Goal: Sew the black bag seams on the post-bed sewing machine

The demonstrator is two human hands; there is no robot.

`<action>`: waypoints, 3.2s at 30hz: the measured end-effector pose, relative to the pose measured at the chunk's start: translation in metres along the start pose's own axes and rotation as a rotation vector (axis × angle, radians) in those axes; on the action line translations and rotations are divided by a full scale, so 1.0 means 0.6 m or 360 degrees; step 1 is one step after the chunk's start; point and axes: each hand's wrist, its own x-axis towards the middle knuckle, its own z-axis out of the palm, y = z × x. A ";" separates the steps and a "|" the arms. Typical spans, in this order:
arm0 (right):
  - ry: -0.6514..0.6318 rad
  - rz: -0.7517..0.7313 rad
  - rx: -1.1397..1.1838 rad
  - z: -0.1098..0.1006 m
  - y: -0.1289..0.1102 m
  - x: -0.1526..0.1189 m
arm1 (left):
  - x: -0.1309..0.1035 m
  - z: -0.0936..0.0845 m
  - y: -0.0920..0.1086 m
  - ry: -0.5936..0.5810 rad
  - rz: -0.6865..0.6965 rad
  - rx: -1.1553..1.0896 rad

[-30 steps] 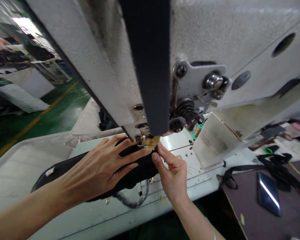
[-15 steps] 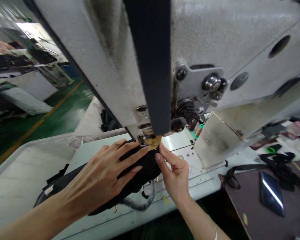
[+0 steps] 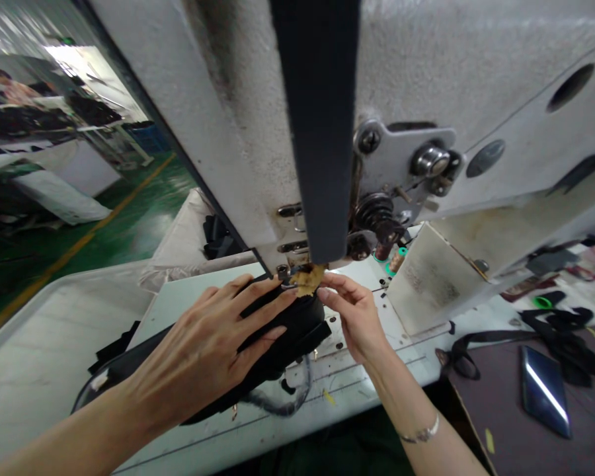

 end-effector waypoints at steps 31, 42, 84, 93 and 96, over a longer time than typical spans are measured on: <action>0.0458 -0.0090 -0.0077 0.058 0.020 -0.013 | -0.001 0.003 -0.038 -0.0062 0.0234 0.0008; 0.0441 -0.0115 -0.0029 0.063 0.018 -0.012 | 0.007 -0.008 -0.029 -0.0161 0.0234 0.0080; 0.0448 -0.0151 -0.0051 0.063 0.011 -0.011 | 0.015 0.003 -0.042 -0.0099 0.0289 -0.0006; 0.0388 -0.0140 0.0034 0.053 0.008 -0.019 | 0.025 0.001 -0.044 -0.0164 0.0292 0.0064; 0.0354 -0.0078 0.0055 0.046 0.003 -0.023 | 0.032 -0.005 -0.044 -0.0190 0.0323 0.0087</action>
